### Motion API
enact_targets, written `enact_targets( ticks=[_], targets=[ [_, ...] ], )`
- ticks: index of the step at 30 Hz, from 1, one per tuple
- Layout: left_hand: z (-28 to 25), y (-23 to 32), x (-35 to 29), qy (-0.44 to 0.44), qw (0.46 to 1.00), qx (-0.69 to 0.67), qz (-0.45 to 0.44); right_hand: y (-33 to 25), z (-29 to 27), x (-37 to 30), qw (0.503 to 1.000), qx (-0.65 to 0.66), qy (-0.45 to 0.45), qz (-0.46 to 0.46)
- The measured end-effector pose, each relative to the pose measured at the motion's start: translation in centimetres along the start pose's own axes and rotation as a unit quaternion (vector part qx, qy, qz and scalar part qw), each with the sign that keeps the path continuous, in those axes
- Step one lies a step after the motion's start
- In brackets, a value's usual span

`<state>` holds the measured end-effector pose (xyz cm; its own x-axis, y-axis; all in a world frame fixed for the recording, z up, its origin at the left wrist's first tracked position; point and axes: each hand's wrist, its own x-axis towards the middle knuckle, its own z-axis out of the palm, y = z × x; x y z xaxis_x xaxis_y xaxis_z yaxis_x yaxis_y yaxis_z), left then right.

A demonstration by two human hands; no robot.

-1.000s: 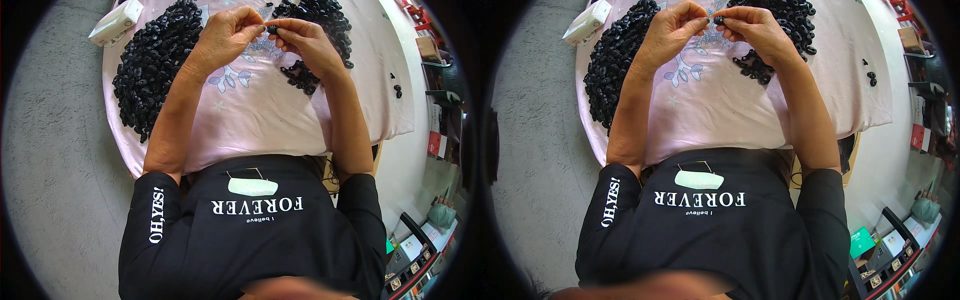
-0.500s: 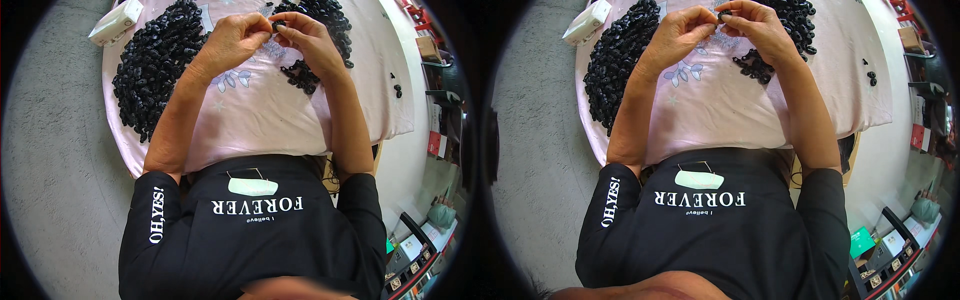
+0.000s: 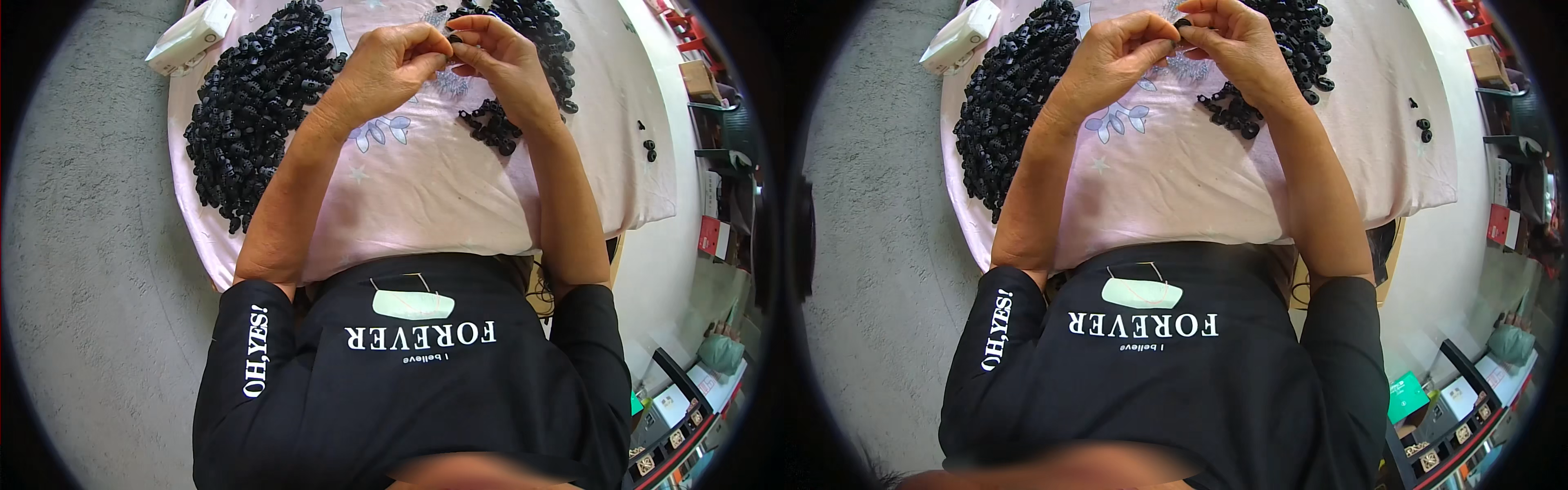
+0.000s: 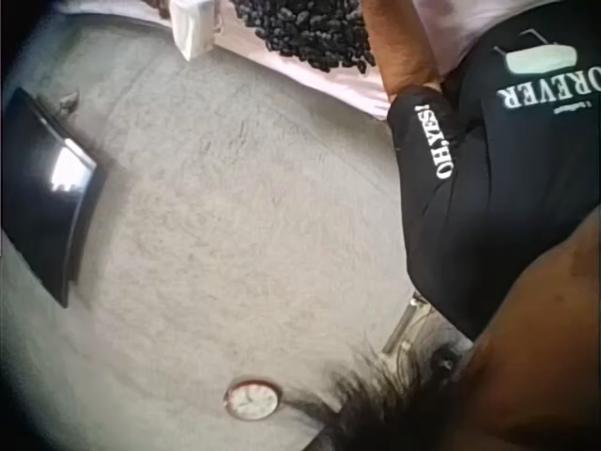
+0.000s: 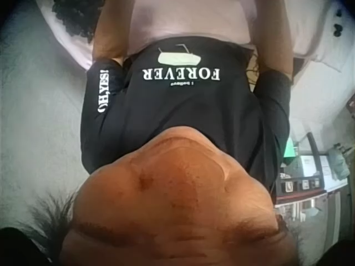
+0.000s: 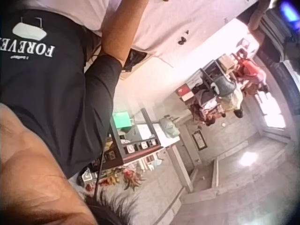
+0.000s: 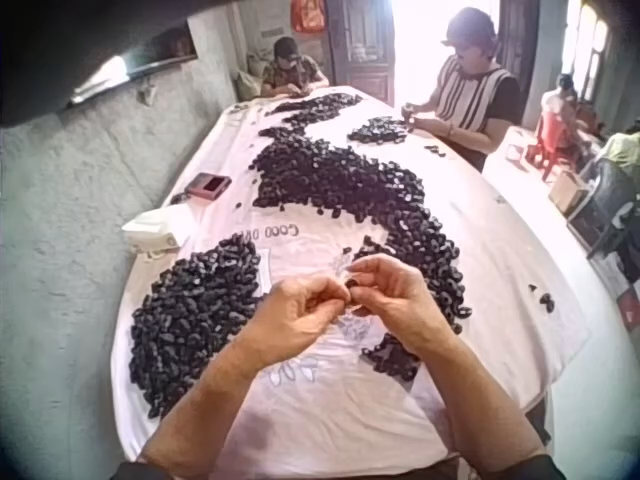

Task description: Sorting small black plastic components and putting them into a plastic bag.

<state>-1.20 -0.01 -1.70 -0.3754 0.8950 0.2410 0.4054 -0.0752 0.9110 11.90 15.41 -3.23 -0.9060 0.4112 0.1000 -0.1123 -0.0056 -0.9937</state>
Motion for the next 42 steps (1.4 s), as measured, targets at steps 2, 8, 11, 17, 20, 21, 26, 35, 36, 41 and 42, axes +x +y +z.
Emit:
enact_targets(
  ticks=[2, 8, 11, 17, 20, 21, 26, 35, 36, 41, 42],
  targets=[
    [-0.5, 0.2, 0.0, -0.008, 1.000, 0.001, -0.008, 0.2, -0.1, 0.0, 1.000, 0.003, 0.008, -0.004],
    [-1.2, 0.9, 0.3, 0.056, 0.998, -0.034, -0.026, 0.8, 0.4, 0.1, 1.000, 0.004, -0.016, -0.021],
    [-0.9, 1.3, 0.3, 0.059, 0.998, 0.006, -0.016, 1.1, 0.3, 0.1, 0.999, -0.015, -0.022, -0.023],
    [-0.5, 2.2, 0.1, 0.071, 0.994, 0.081, -0.020, 1.1, 0.2, 0.2, 0.997, -0.064, -0.016, -0.035],
    [-0.4, 2.8, 0.0, 0.067, 0.992, 0.103, -0.019, 1.1, 0.1, 0.2, 0.997, -0.060, -0.028, -0.031],
    [-0.4, 2.7, 0.0, 0.066, 0.992, 0.103, -0.019, 1.0, 0.1, 0.1, 0.997, -0.060, -0.028, -0.030],
    [-0.7, 1.5, 0.1, 0.035, 0.998, 0.025, -0.038, 0.8, 0.0, 0.2, 0.999, -0.032, -0.010, 0.005],
    [-0.2, -0.3, 0.3, 0.039, 0.995, -0.080, -0.054, -0.5, -0.2, -0.2, 0.998, -0.036, -0.052, 0.021],
    [-0.1, 0.1, 0.3, 0.039, 0.994, -0.081, -0.055, -0.7, -0.2, -0.2, 0.998, -0.036, -0.052, 0.022],
    [0.6, 3.4, -0.2, 0.084, 0.990, 0.115, 0.016, -0.6, -0.3, -0.2, 0.999, -0.028, -0.029, 0.017],
    [0.7, 3.7, -0.2, 0.083, 0.990, 0.114, 0.017, -0.3, -0.8, 0.0, 0.999, -0.028, -0.028, 0.017]
  ],
)
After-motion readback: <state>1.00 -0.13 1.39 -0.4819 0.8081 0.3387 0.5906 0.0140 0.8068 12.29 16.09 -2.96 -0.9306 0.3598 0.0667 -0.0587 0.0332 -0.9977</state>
